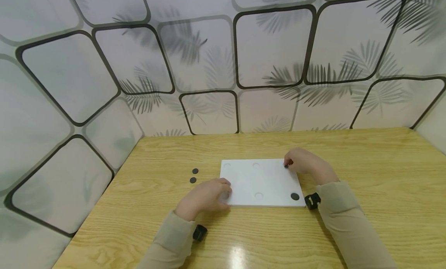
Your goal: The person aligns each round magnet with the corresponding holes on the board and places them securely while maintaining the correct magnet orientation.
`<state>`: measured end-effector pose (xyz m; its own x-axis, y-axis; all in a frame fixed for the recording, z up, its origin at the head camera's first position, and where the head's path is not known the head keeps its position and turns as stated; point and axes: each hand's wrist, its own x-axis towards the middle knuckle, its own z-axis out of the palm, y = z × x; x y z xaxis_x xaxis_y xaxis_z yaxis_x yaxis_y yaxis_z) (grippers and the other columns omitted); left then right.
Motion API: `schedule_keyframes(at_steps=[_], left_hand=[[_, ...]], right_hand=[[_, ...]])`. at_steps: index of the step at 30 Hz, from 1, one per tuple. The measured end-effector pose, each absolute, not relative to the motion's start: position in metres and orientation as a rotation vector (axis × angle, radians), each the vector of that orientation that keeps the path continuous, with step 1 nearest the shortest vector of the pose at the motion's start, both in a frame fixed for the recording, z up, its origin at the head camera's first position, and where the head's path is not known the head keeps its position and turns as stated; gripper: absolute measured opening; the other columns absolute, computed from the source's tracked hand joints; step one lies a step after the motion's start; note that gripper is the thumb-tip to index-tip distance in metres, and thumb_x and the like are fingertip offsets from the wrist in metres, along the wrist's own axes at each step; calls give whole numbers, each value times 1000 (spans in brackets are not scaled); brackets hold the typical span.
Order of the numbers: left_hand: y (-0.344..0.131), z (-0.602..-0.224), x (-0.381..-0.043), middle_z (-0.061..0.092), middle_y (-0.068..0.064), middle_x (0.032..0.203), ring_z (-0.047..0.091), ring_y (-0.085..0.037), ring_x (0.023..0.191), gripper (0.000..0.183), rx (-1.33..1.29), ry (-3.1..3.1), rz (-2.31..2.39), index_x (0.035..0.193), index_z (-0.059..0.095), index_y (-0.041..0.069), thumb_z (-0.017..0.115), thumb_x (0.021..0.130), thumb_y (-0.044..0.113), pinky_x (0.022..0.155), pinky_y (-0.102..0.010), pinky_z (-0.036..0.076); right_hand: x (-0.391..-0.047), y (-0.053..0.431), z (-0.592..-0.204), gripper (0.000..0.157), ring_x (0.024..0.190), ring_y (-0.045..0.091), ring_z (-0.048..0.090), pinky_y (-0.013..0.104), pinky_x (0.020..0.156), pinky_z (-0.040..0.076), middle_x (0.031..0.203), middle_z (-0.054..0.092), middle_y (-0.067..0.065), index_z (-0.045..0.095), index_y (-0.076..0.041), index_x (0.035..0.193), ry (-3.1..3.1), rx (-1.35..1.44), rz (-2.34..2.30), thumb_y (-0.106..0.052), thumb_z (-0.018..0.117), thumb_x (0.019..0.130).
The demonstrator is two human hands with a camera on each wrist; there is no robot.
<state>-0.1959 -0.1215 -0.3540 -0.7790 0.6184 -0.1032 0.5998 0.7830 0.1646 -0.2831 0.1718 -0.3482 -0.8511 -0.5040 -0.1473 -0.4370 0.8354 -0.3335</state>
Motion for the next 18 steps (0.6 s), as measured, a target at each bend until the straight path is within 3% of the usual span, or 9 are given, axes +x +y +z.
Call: schedule_keyframes(at_steps=[18], left_hand=[[-122, -356, -197, 54, -3, 115, 52, -18, 102, 36, 964, 2823, 192, 105, 63, 8, 70, 75, 27, 84, -28, 43]], right_hand=[[-283, 173, -349, 20, 75, 20, 50, 32, 64, 44, 85, 58, 7, 62, -2, 87, 2786, -728, -470, 12, 50, 78]])
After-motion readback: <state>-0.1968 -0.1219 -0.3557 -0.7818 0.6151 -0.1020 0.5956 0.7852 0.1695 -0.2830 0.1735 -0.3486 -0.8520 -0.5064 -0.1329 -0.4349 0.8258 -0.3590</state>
